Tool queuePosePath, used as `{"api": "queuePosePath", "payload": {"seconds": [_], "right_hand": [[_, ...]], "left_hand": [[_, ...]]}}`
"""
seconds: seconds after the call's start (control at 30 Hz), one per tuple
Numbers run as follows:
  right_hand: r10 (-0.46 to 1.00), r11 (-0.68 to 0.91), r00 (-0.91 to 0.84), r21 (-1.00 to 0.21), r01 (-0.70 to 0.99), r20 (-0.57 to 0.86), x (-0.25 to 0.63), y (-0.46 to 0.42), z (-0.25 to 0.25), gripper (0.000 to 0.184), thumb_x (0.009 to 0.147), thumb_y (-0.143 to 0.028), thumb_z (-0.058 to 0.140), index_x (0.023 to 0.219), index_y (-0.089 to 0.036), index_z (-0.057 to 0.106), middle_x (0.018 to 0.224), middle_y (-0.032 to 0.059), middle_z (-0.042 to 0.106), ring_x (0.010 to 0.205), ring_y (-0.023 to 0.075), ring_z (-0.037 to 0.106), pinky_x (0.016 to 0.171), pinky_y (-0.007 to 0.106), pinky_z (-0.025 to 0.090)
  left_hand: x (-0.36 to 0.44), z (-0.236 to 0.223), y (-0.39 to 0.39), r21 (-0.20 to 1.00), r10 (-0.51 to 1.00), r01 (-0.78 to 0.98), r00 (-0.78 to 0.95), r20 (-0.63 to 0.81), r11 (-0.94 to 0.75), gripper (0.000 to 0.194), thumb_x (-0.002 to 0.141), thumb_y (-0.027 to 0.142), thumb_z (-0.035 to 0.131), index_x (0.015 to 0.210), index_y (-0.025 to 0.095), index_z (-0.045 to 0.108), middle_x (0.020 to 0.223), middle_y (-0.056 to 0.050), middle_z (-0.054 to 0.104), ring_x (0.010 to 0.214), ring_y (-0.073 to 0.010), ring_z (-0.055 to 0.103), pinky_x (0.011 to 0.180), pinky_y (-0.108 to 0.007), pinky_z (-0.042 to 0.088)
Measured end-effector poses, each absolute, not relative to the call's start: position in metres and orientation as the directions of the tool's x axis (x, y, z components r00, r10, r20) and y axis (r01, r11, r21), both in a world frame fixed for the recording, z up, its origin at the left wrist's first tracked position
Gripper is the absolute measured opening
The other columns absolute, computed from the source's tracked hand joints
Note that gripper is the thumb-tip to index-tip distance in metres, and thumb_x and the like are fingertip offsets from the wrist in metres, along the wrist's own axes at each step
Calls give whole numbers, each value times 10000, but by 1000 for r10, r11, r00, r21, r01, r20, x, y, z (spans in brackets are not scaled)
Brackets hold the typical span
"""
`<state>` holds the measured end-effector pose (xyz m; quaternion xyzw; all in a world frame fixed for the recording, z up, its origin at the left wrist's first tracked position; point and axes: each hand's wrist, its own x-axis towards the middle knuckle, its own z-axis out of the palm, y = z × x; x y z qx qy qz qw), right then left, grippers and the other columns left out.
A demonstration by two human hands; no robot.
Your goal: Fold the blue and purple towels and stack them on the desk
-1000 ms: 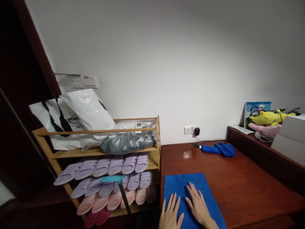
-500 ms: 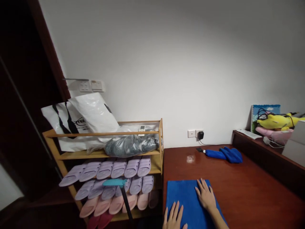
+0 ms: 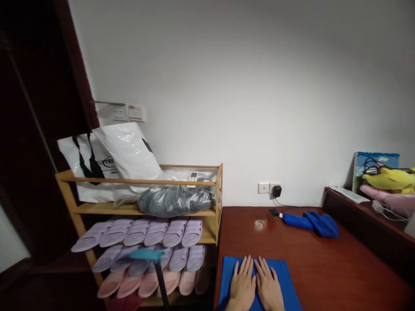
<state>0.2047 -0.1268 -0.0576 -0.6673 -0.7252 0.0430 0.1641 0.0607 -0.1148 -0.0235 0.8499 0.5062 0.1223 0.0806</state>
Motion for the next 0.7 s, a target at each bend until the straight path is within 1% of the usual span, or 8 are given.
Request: {"api": "queuePosePath", "payload": {"seconds": [0.1,0.17,0.33,0.43,0.5,0.6,0.67,0.7], "right_hand": [[972,-5,62,-245,970,227,225,-126,-68,650,867,-605,224,1396,-242,330,1479,27,299,1370,237,265,1101,481,262],[955,-66,126,-222,973,268,240,-126,-75,726,837,-669,223,1402,-222,315,1476,45,312,1371,254,263,1095,501,261],[908,-204,245,-153,967,339,248,-122,-74,776,814,-684,276,1377,-161,380,1448,137,366,1362,336,260,1092,563,203],[909,-165,200,-124,978,365,237,-127,-55,745,847,-636,267,1367,-117,391,1462,168,326,1380,320,212,1115,544,154],[926,-82,129,-145,986,354,227,-138,-46,713,862,-623,237,1380,-151,369,1485,130,282,1387,283,204,1122,528,164],[952,64,6,-219,974,306,212,-171,-57,657,848,-642,255,1395,-283,322,1489,32,273,1372,259,255,1104,510,253],[959,95,-24,-242,966,284,204,-196,-81,619,825,-655,305,1367,-359,349,1457,-8,330,1337,272,327,1060,505,340],[959,74,-4,-236,969,285,201,-208,-94,598,818,-656,318,1345,-378,383,1436,-9,366,1313,284,367,1034,509,373]], "left_hand": [[39,-35,-110,241,887,855,431,164,-459,516,928,448,248,1424,324,179,1504,39,232,1383,-204,225,1125,-488,246],[25,-42,-107,231,912,886,368,179,-402,532,924,496,227,1425,329,165,1510,37,217,1389,-205,205,1128,-501,223],[21,-43,-99,192,965,953,204,163,-233,569,918,479,220,1432,237,181,1517,-38,200,1398,-234,164,1127,-549,158],[35,-27,-104,178,971,958,201,132,-223,567,913,437,242,1431,214,185,1508,-68,222,1394,-264,170,1110,-616,103],[39,-21,-118,182,949,938,266,171,-295,582,914,424,249,1439,207,124,1514,-62,190,1393,-261,170,1118,-594,135],[31,-41,-154,152,835,837,474,279,-525,612,917,438,280,1441,249,26,1513,-10,155,1381,-243,217,1118,-492,261],[21,-74,-179,95,753,764,593,285,-638,572,920,428,308,1436,296,97,1466,8,281,1315,-233,370,1060,-426,378],[17,-93,-190,79,766,785,569,299,-614,497,938,390,285,1421,336,177,1418,25,372,1264,-209,443,1030,-388,414]]}}
